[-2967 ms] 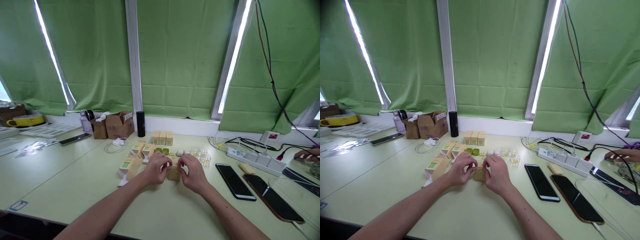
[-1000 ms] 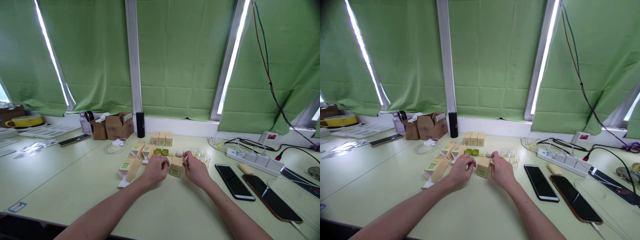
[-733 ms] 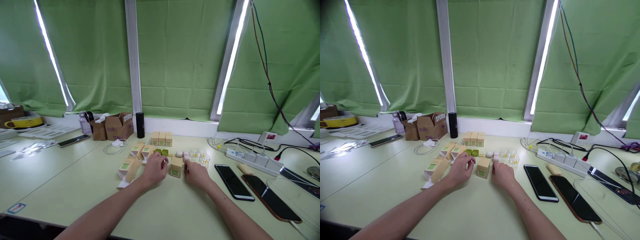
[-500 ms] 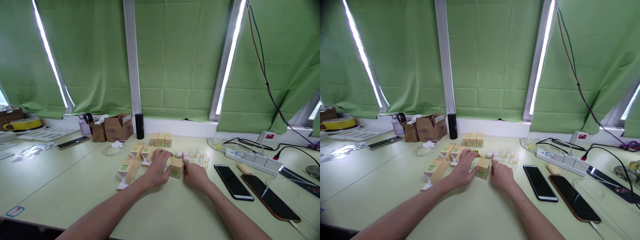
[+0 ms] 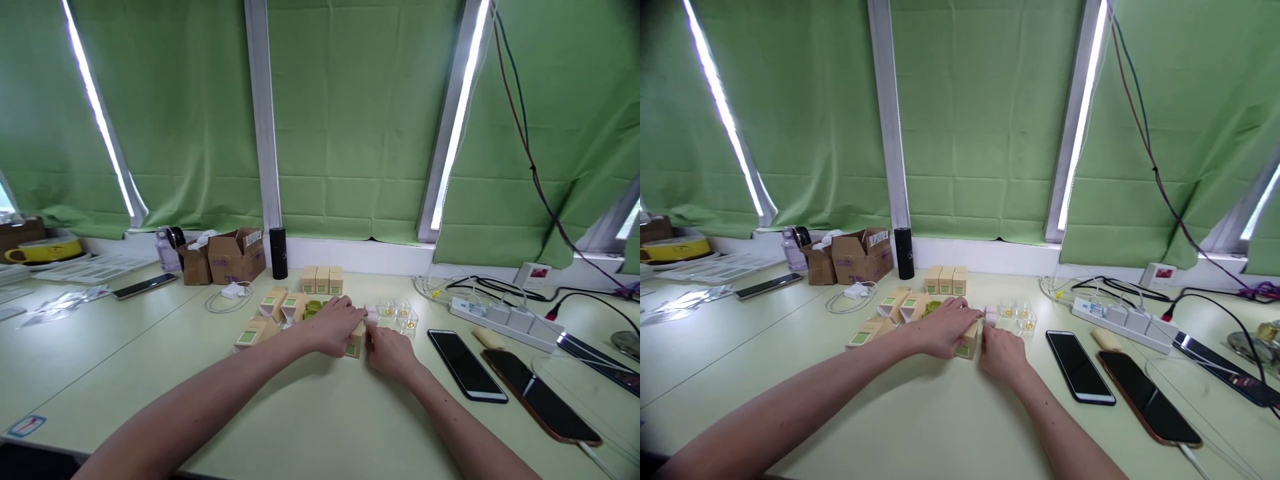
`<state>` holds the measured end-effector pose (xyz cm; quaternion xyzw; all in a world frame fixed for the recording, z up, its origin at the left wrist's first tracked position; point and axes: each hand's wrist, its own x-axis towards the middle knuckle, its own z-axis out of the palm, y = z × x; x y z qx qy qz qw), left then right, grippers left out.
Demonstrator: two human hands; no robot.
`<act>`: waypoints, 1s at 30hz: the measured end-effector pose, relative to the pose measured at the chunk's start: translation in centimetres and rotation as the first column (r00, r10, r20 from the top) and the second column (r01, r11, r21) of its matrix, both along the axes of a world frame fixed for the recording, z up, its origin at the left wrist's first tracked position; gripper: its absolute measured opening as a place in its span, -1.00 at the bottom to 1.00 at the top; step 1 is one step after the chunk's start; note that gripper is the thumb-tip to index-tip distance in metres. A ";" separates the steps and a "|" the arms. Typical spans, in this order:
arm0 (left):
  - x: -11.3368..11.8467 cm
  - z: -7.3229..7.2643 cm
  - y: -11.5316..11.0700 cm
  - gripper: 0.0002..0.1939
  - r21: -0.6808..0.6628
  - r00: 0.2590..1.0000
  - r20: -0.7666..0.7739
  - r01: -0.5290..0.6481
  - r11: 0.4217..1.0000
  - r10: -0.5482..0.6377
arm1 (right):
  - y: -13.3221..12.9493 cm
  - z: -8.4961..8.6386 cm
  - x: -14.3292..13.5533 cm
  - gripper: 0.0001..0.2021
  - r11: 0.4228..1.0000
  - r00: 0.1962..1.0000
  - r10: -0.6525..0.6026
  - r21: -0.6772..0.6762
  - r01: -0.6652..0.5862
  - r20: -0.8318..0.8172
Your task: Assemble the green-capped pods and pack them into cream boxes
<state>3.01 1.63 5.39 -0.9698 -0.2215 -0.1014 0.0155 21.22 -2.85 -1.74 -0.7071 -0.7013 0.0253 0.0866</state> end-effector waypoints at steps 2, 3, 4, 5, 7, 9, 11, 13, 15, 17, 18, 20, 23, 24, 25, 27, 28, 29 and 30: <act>0.4 0.8 0.4 -0.57 0.005 0.999 -0.045 0.007 1.000 -0.007 | -0.1 0.1 0.0 -0.83 1.000 1.000 0.004 0.002 -0.004 0.002; 0.7 1.3 0.7 -0.56 0.008 0.998 -0.059 0.002 1.000 -0.002 | -0.1 0.1 -0.1 -0.83 1.000 1.000 0.006 0.002 -0.006 0.002; 1.0 1.9 1.1 -0.54 0.011 0.997 -0.070 -0.016 1.000 0.017 | -0.1 0.1 -0.1 -0.82 1.000 1.000 0.007 0.002 -0.007 0.002; 1.4 2.5 1.6 -0.49 0.013 0.996 -0.079 -0.027 1.000 0.028 | -0.1 0.1 -0.1 -0.82 1.000 1.000 0.006 0.000 -0.006 0.002; 2.5 3.9 3.1 -0.36 0.048 0.994 -0.075 -0.074 0.996 0.077 | 0.0 0.1 -0.1 -0.82 1.000 1.000 0.002 -0.008 -0.002 0.003; 3.9 5.0 5.1 -0.32 0.089 0.987 -0.078 -0.133 0.987 0.140 | 0.0 0.0 0.0 -0.83 1.000 1.000 -0.002 -0.016 0.002 0.005; 5.5 5.7 7.3 -0.24 0.088 0.972 -0.098 -0.205 0.975 0.214 | 0.1 0.0 0.0 -0.83 1.000 1.000 0.003 -0.018 -0.003 0.007; 6.9 5.8 9.4 -0.19 0.082 0.952 -0.118 -0.273 0.958 0.282 | 0.1 0.0 0.1 -0.82 1.000 1.000 0.008 -0.019 -0.008 0.010; 8.0 5.1 11.1 -0.21 0.081 0.941 -0.121 -0.309 0.948 0.317 | 0.2 0.0 0.2 -0.82 1.000 1.000 0.013 -0.021 -0.013 0.013; 8.7 3.9 12.4 -0.27 0.078 0.924 -0.127 -0.352 0.933 0.360 | 0.2 0.0 0.2 -0.83 1.000 1.000 0.016 -0.026 -0.016 0.015; 9.0 3.2 12.9 -0.30 0.078 0.916 -0.131 -0.371 0.925 0.378 | 0.2 -0.1 0.2 -0.83 0.999 1.000 0.018 -0.028 -0.018 0.017; 9.5 1.7 13.9 -0.37 0.079 0.904 -0.140 -0.396 0.915 0.404 | 0.2 -0.1 0.1 -0.83 0.999 1.000 0.020 -0.030 -0.020 0.018; 9.9 -0.2 15.0 -0.45 0.081 0.897 -0.143 -0.411 0.908 0.419 | 0.2 -0.2 0.0 -0.82 0.999 0.999 0.025 -0.024 -0.024 0.020; 10.0 -0.7 15.2 -0.47 0.080 0.895 -0.143 -0.416 0.906 0.424 | 0.2 -0.2 0.0 -0.82 0.999 0.999 0.026 -0.020 -0.026 0.021; 10.1 -1.0 15.4 -0.48 0.080 0.892 -0.141 -0.422 0.903 0.429 | 0.3 -0.2 0.0 -0.82 1.000 0.999 0.027 -0.016 -0.026 0.022; 10.1 -1.5 15.4 -0.49 0.080 0.888 -0.133 -0.432 0.898 0.440 | 0.3 -0.3 0.1 -0.82 1.000 0.999 0.028 -0.011 -0.028 0.021; 10.1 -1.6 15.2 -0.48 0.083 0.888 -0.126 -0.436 0.896 0.443 | 0.3 -0.3 0.1 -0.83 1.000 0.999 0.028 -0.011 -0.027 0.018; 10.1 -1.7 15.0 -0.48 0.087 0.888 -0.116 -0.437 0.895 0.445 | 0.4 -0.3 0.1 -0.83 1.000 0.999 0.028 -0.011 -0.028 0.016; 10.1 -1.7 14.6 -0.47 0.092 0.889 -0.104 -0.437 0.895 0.445 | 0.4 -0.4 0.1 -0.84 1.000 1.000 0.027 -0.011 -0.027 0.016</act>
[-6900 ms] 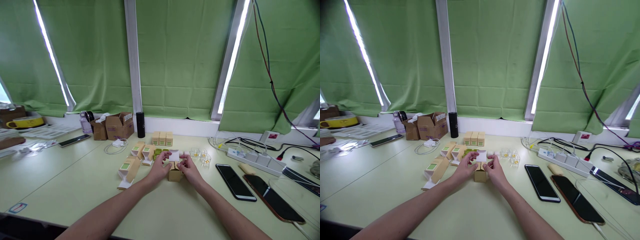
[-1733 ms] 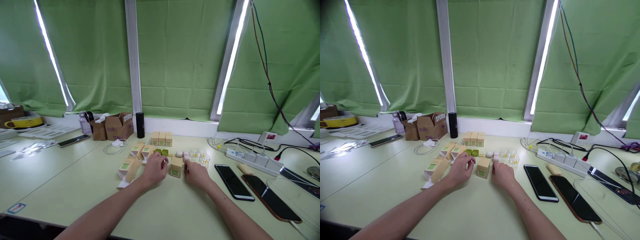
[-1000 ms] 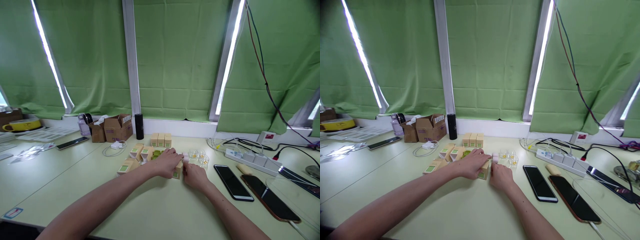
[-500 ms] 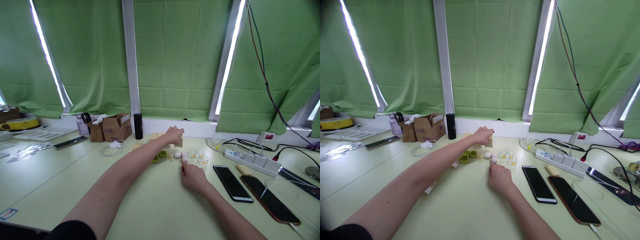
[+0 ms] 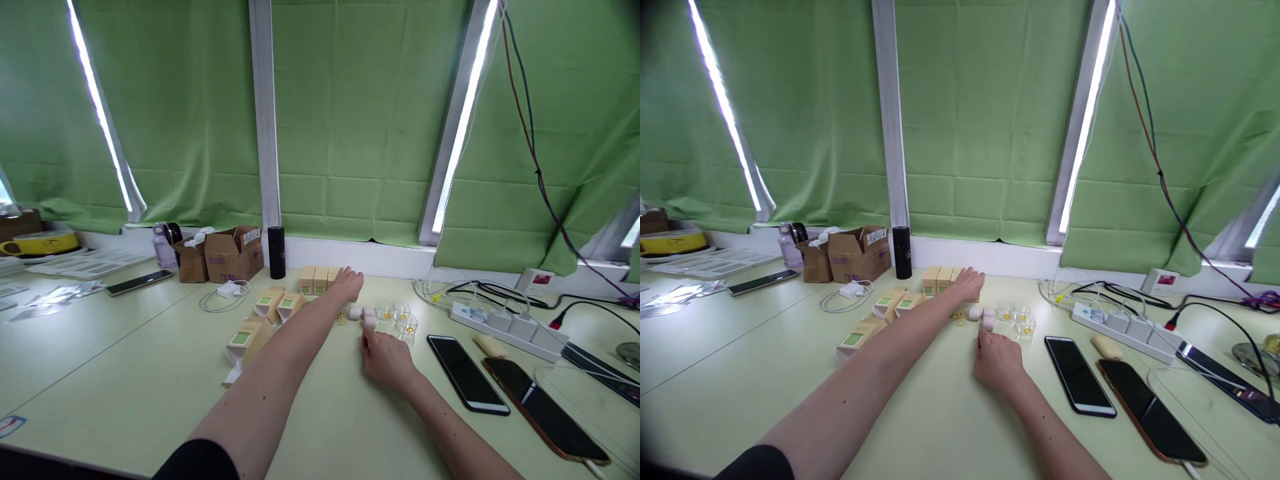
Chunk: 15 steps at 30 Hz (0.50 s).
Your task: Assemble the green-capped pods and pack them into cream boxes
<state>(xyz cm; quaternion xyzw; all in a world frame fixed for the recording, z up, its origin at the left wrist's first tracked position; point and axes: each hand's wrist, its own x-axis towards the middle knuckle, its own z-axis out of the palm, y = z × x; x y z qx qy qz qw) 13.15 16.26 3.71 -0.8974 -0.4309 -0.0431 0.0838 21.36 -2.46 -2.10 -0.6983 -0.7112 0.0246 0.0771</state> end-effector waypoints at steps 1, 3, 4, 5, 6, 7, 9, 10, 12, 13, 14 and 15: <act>0.0 0.0 -0.4 -0.46 0.012 1.000 0.011 0.001 1.000 -0.001 | 0.0 0.0 0.0 -0.84 1.000 1.000 -0.001 -0.001 0.001 0.000; 0.1 0.1 -1.4 -0.48 0.029 0.999 0.035 -0.001 1.000 0.000 | 0.1 0.0 0.0 -0.85 1.000 1.000 -0.003 -0.005 0.003 -0.001; 0.2 0.1 -1.9 -0.50 0.031 0.999 0.046 -0.008 0.999 0.006 | 0.1 0.0 0.0 -0.85 1.000 1.000 -0.003 -0.006 0.003 -0.002; 0.3 0.1 -2.4 -0.52 0.029 0.998 0.057 -0.017 0.999 0.015 | 0.1 0.0 0.0 -0.85 1.000 1.000 -0.003 -0.007 0.003 -0.004; 0.3 0.0 -2.9 -0.53 0.024 0.997 0.067 -0.029 0.999 0.028 | 0.1 0.0 0.0 -0.85 1.000 1.000 -0.003 -0.006 0.003 -0.006; 0.3 -0.1 -3.3 -0.55 0.012 0.996 0.074 -0.041 0.999 0.040 | 0.1 0.0 0.0 -0.85 1.000 1.000 -0.004 -0.006 0.004 -0.007; 0.3 -0.4 -4.0 -0.57 -0.018 0.994 0.084 -0.065 0.998 0.067 | 0.1 0.0 0.0 -0.85 1.000 1.000 -0.005 -0.002 0.005 -0.007; 0.3 -0.6 -4.2 -0.58 -0.035 0.993 0.089 -0.075 0.997 0.078 | 0.1 0.0 0.1 -0.85 1.000 1.000 -0.006 0.000 0.006 -0.007; 0.2 -1.0 -4.4 -0.60 -0.068 0.990 0.102 -0.090 0.994 0.097 | 0.1 -0.1 0.1 -0.86 1.000 1.000 -0.008 0.003 0.008 -0.006; 0.1 -1.2 -4.5 -0.60 -0.082 0.988 0.110 -0.096 0.992 0.105 | 0.2 -0.1 0.1 -0.86 1.000 1.000 -0.008 0.005 0.008 -0.004; 0.1 -1.4 -4.4 -0.59 -0.094 0.987 0.120 -0.100 0.991 0.111 | 0.2 -0.2 0.1 -0.87 1.000 1.000 -0.008 0.006 0.008 -0.003; 0.1 -1.6 -4.3 -0.59 -0.104 0.985 0.130 -0.103 0.989 0.117 | 0.2 -0.2 0.1 -0.87 1.000 1.000 -0.007 0.007 0.007 -0.001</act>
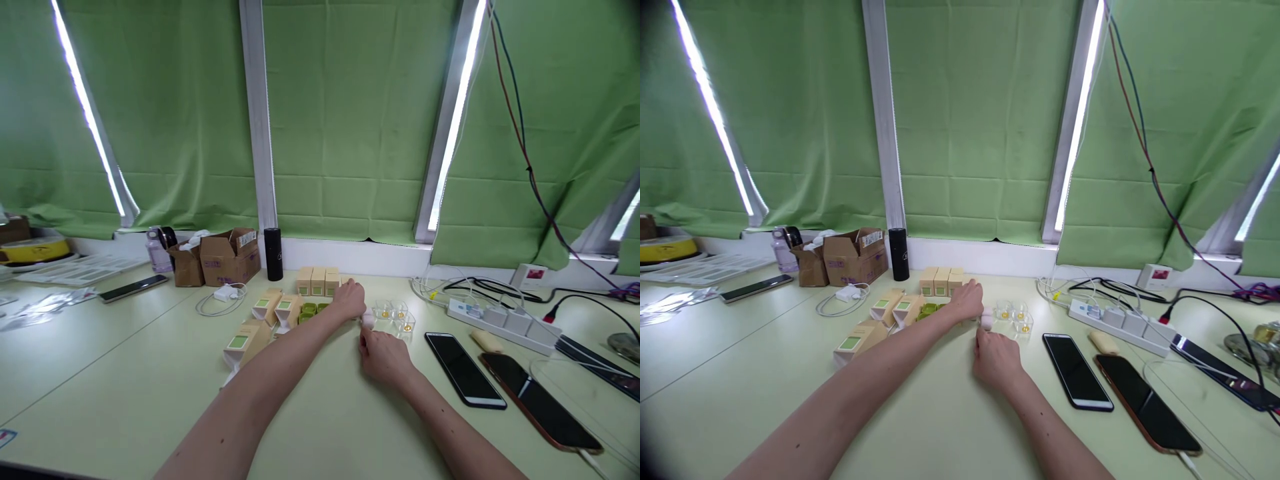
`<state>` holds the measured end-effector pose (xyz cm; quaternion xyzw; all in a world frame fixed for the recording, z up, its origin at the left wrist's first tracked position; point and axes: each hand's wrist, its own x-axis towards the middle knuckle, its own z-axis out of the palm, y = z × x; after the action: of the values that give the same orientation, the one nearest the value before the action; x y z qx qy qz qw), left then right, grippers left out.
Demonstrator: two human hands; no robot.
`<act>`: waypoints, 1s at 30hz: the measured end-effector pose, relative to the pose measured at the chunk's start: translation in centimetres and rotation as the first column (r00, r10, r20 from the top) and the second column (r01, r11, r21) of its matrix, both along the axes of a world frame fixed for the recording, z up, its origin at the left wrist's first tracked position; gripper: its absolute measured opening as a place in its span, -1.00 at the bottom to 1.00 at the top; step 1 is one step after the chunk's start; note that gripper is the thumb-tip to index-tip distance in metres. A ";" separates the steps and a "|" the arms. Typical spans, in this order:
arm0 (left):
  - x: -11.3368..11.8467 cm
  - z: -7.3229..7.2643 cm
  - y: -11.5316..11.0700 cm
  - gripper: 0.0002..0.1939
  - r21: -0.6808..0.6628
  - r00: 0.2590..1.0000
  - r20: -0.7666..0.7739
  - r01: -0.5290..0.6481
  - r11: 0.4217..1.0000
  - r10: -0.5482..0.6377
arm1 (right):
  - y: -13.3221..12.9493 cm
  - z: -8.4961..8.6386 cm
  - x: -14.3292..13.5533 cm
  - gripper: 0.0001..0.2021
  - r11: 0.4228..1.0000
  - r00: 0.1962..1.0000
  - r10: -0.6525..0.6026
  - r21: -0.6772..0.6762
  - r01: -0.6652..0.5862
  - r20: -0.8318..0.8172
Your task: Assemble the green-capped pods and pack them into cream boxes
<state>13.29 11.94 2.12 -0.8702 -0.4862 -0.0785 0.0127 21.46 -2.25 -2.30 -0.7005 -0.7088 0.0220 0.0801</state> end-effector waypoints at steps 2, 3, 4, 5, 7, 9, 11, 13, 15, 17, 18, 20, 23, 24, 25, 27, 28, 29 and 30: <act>0.1 -0.3 0.3 -0.56 -0.017 1.000 0.025 -0.007 1.000 0.007 | 0.0 -0.1 0.0 -0.87 1.000 1.000 0.004 0.004 -0.004 0.004; 0.2 -0.5 0.5 -0.54 -0.026 0.999 0.037 -0.010 1.000 0.011 | 0.0 -0.1 0.0 -0.86 1.000 1.000 0.007 0.005 -0.007 0.005; 0.3 -0.6 0.7 -0.51 -0.036 0.999 0.049 -0.015 0.999 0.016 | 0.0 -0.1 0.0 -0.86 1.000 1.000 0.008 0.004 -0.008 0.007; 0.4 -0.6 0.9 -0.49 -0.048 0.998 0.061 -0.020 0.999 0.023 | 0.0 -0.1 -0.1 -0.86 1.000 1.000 0.009 0.004 -0.009 0.009; 0.6 -0.8 1.4 -0.45 -0.074 0.996 0.083 -0.034 0.997 0.040 | -0.1 0.0 -0.1 -0.85 1.000 1.000 0.010 0.000 -0.010 0.015; 0.8 -0.9 1.8 -0.41 -0.099 0.993 0.106 -0.048 0.994 0.059 | -0.1 0.1 -0.2 -0.84 1.000 1.000 0.009 -0.002 -0.009 0.021; 1.0 -0.9 2.2 -0.38 -0.123 0.989 0.127 -0.060 0.991 0.076 | -0.2 0.1 -0.3 -0.84 1.000 1.000 0.010 -0.004 -0.010 0.026; 1.3 -0.9 2.6 -0.36 -0.147 0.985 0.147 -0.071 0.987 0.093 | -0.2 0.2 -0.3 -0.84 1.000 0.999 0.014 -0.002 -0.014 0.029; 1.5 -0.9 2.9 -0.36 -0.171 0.981 0.163 -0.079 0.982 0.108 | -0.2 0.2 -0.3 -0.84 1.000 0.999 0.018 0.002 -0.018 0.034; 1.7 -0.9 3.3 -0.36 -0.194 0.977 0.177 -0.084 0.977 0.119 | -0.3 0.3 -0.3 -0.84 1.000 0.999 0.016 0.002 -0.016 0.035; 1.7 -0.9 3.5 -0.36 -0.203 0.975 0.184 -0.086 0.975 0.125 | -0.3 0.4 -0.3 -0.84 1.000 0.999 0.014 0.002 -0.014 0.035; 1.9 -0.9 3.9 -0.37 -0.213 0.970 0.198 -0.095 0.972 0.138 | -0.4 0.5 -0.4 -0.84 1.000 0.999 0.016 0.001 -0.016 0.032; 2.2 -1.0 4.3 -0.50 -0.196 0.961 0.218 -0.126 0.972 0.168 | -0.5 0.6 -0.4 -0.84 1.000 0.999 0.018 0.007 -0.018 0.027; 2.3 -1.0 4.4 -0.54 -0.187 0.959 0.222 -0.137 0.973 0.178 | -0.5 0.6 -0.4 -0.84 1.000 0.999 0.019 0.009 -0.020 0.026; 2.3 -1.0 4.5 -0.57 -0.179 0.956 0.226 -0.147 0.973 0.186 | -0.5 0.6 -0.4 -0.84 1.000 0.999 0.020 0.012 -0.020 0.025; 2.4 -0.9 4.6 -0.60 -0.171 0.952 0.231 -0.163 0.972 0.200 | -0.5 0.6 -0.4 -0.83 1.000 0.999 0.023 0.020 -0.024 0.023; 2.4 -0.8 4.6 -0.60 -0.171 0.951 0.233 -0.167 0.971 0.205 | -0.5 0.6 -0.4 -0.83 0.999 0.999 0.024 0.023 -0.024 0.021; 2.4 -0.7 4.5 -0.59 -0.174 0.949 0.235 -0.170 0.970 0.209 | -0.5 0.5 -0.3 -0.83 0.999 1.000 0.023 0.024 -0.023 0.019; 2.4 -0.6 4.5 -0.59 -0.180 0.948 0.237 -0.171 0.969 0.211 | -0.5 0.5 -0.3 -0.82 1.000 1.000 0.022 0.022 -0.022 0.016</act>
<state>15.65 16.43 1.51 -0.8000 -0.5706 -0.1492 -0.1106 21.12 -2.75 -1.78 -0.6919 -0.7173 0.0093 0.0820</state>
